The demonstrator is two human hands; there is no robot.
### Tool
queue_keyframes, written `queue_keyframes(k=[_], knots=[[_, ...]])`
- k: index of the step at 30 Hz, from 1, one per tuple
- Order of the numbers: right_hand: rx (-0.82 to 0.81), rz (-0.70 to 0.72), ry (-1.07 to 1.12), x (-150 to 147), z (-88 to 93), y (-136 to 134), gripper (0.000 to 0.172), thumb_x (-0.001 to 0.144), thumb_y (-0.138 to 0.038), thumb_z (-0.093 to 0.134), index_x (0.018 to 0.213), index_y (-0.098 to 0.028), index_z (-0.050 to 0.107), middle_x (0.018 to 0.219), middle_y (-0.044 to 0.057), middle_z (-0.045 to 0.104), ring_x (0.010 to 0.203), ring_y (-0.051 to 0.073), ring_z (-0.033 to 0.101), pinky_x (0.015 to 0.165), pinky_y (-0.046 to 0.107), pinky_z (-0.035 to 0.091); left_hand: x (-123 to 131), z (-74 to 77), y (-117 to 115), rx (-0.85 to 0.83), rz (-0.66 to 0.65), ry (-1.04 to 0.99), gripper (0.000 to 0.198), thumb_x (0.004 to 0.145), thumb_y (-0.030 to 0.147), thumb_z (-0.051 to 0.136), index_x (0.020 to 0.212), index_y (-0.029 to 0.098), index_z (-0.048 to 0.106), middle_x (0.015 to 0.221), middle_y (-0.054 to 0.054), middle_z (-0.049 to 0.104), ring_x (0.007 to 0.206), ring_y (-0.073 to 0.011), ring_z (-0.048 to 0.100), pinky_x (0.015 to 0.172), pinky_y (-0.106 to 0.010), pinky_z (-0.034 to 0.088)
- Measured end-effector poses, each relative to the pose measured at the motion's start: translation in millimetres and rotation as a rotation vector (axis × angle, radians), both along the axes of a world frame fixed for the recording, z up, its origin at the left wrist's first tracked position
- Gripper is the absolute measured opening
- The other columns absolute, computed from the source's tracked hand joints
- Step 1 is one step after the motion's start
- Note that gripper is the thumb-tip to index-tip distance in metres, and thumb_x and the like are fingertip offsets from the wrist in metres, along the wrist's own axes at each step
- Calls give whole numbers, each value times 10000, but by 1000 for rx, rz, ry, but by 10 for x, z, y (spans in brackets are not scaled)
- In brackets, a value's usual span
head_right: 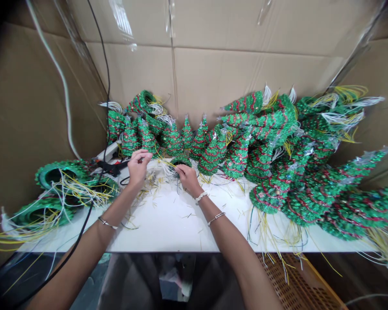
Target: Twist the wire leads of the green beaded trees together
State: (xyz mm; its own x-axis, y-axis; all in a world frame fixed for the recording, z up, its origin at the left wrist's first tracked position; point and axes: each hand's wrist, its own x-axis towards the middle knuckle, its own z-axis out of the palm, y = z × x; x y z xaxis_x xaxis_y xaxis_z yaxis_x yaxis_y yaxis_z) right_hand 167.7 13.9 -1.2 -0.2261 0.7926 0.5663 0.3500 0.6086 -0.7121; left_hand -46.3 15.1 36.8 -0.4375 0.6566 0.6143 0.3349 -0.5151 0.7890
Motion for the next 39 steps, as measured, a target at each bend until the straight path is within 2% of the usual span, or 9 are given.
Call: queue_keyframes(k=[3, 6, 11, 16, 23, 26, 29, 34, 39], knots=[[-8, -18, 23, 37, -12, 11, 329, 961, -422, 500, 859, -200, 721, 950, 75, 755, 857, 224, 669, 809, 329, 493, -145, -9, 58, 53, 73, -117, 204, 817, 390, 689, 737, 202, 690, 930, -55, 672, 985, -210, 620, 945, -375, 467], [-22, -47, 51, 80, -25, 28, 347, 959, -447, 504, 886, -193, 731, 954, 80, 756, 859, 232, 673, 801, 336, 497, -240, 3, 71, 62, 96, -128, 221, 804, 413, 711, 764, 196, 692, 912, -53, 673, 999, -208, 620, 994, -376, 455], [-14, -44, 33, 79, -17, 35, 375, 967, -475, 492, 901, -198, 737, 944, 82, 752, 850, 233, 667, 799, 341, 497, -60, 44, -19, -13, -71, -20, 221, 808, 432, 723, 817, 211, 741, 1012, -71, 698, 1042, -231, 621, 867, -349, 482], [6, -15, -23, 72, 22, 22, 380, 976, -468, 470, 873, -201, 720, 925, 83, 743, 853, 232, 659, 810, 335, 489, 74, 48, -66, -53, -81, 50, 222, 818, 420, 709, 763, 207, 742, 1044, -80, 702, 1048, -242, 621, 709, -320, 434], [25, -9, -74, 67, 45, 17, 415, 983, -474, 442, 846, -197, 720, 889, 82, 730, 852, 219, 652, 812, 317, 479, 1, 6, -7, -19, -64, 45, 187, 795, 371, 719, 721, 200, 719, 992, -74, 691, 1000, -231, 617, 797, -345, 466], [23, -25, -62, 97, 26, 24, 411, 981, -464, 450, 843, -189, 722, 878, 80, 728, 835, 216, 652, 796, 309, 476, -137, -15, 64, 23, 2, -80, 183, 809, 361, 700, 741, 191, 705, 927, -61, 686, 970, -212, 623, 908, -361, 471], [17, -48, -15, 139, 5, 29, 382, 980, -448, 469, 879, -181, 722, 900, 77, 734, 821, 212, 650, 782, 306, 476, -242, -11, 85, 21, 126, -138, 195, 805, 378, 705, 786, 184, 697, 911, -49, 678, 934, -193, 619, 907, -344, 478], [10, -4, 11, 134, -12, 43, 363, 983, -443, 483, 894, -172, 709, 940, 86, 735, 856, 215, 656, 814, 316, 490, -103, 56, -38, -89, 22, 47, 241, 794, 426, 732, 867, 196, 736, 1004, -58, 663, 909, -184, 604, 787, -298, 474], [40, 24, -11, 101, -27, 59, 367, 991, -453, 480, 877, -186, 705, 951, 88, 734, 881, 218, 658, 841, 331, 498, 43, 103, -140, -97, -132, 250, 202, 858, 381, 666, 966, 239, 759, 1166, -71, 647, 1166, -246, 557, 836, -333, 451]])
